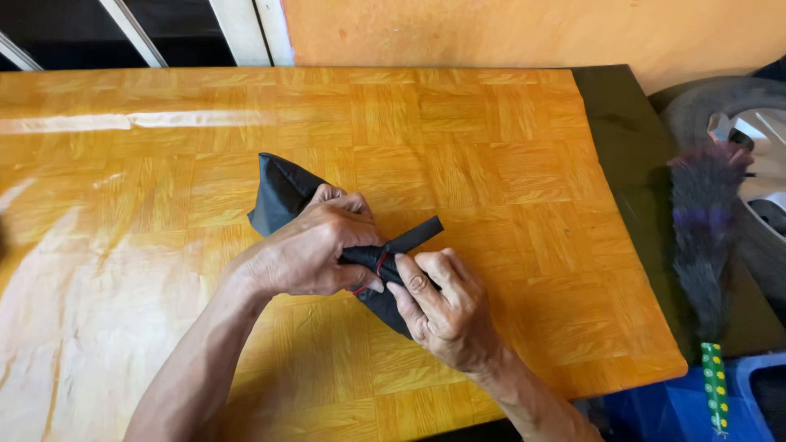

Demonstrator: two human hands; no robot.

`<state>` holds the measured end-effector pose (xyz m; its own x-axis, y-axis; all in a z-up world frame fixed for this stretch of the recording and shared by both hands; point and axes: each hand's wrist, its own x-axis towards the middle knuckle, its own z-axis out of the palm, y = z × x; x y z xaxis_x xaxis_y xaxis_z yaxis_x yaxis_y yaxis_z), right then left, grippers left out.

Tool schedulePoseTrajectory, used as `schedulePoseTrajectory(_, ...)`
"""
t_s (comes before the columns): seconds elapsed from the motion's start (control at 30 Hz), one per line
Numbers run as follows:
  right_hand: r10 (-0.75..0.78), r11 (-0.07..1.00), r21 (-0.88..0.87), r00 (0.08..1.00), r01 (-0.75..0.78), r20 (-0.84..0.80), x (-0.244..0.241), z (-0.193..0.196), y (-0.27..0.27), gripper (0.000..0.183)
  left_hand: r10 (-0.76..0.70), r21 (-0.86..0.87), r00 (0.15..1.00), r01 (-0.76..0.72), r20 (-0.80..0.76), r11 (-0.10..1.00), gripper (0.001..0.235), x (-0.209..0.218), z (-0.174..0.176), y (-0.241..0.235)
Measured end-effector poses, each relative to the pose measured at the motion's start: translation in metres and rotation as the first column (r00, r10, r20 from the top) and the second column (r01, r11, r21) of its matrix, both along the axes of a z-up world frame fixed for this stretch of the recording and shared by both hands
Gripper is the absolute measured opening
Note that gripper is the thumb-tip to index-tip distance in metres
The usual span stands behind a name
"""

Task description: The person folds a black tent with red accents on a wooden table. They fold the tent in half lengthwise, then fold it into thirds, and finally roll it up. The person then places the rolled tent into a black carrying bag and zips it closed.

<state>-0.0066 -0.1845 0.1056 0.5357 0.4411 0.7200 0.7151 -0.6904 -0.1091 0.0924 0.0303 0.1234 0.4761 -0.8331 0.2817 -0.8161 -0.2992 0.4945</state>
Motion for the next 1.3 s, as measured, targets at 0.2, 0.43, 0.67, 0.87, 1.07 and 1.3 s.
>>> schedulePoseTrajectory(0.2,-0.019,0.993,0.115,1.0,0.016,0.02,-0.009,-0.011,0.0,0.028,-0.059,-0.036,0.985,0.054,-0.165,0.998,0.013,0.003,0.001,-0.001)
schedulePoseTrajectory(0.43,-0.005,0.999,0.046,1.0,0.004,0.028,-0.009,-0.017,0.0,0.038,-0.064,-0.074,0.986,0.053,-0.155,0.996,0.022,0.001,0.005,-0.003)
schedulePoseTrajectory(0.67,0.019,0.993,0.113,0.999,-0.022,0.028,-0.01,-0.018,0.004,0.027,-0.095,-0.129,0.987,0.078,-0.126,0.989,0.023,-0.001,0.003,-0.008)
schedulePoseTrajectory(0.87,-0.013,0.966,0.258,0.993,-0.018,0.118,-0.002,-0.013,0.006,0.013,-0.041,-0.219,0.985,0.004,-0.168,0.976,0.039,-0.005,-0.012,-0.01)
schedulePoseTrajectory(1.07,-0.025,0.974,0.227,0.991,-0.006,0.133,-0.005,-0.012,0.006,0.011,-0.047,-0.204,0.976,0.003,-0.212,0.979,0.042,-0.01,0.017,-0.005)
schedulePoseTrajectory(1.3,-0.038,0.977,0.211,0.985,0.002,0.17,-0.006,-0.025,0.01,0.011,-0.06,-0.201,0.984,0.026,-0.167,0.979,0.033,-0.006,0.005,-0.006)
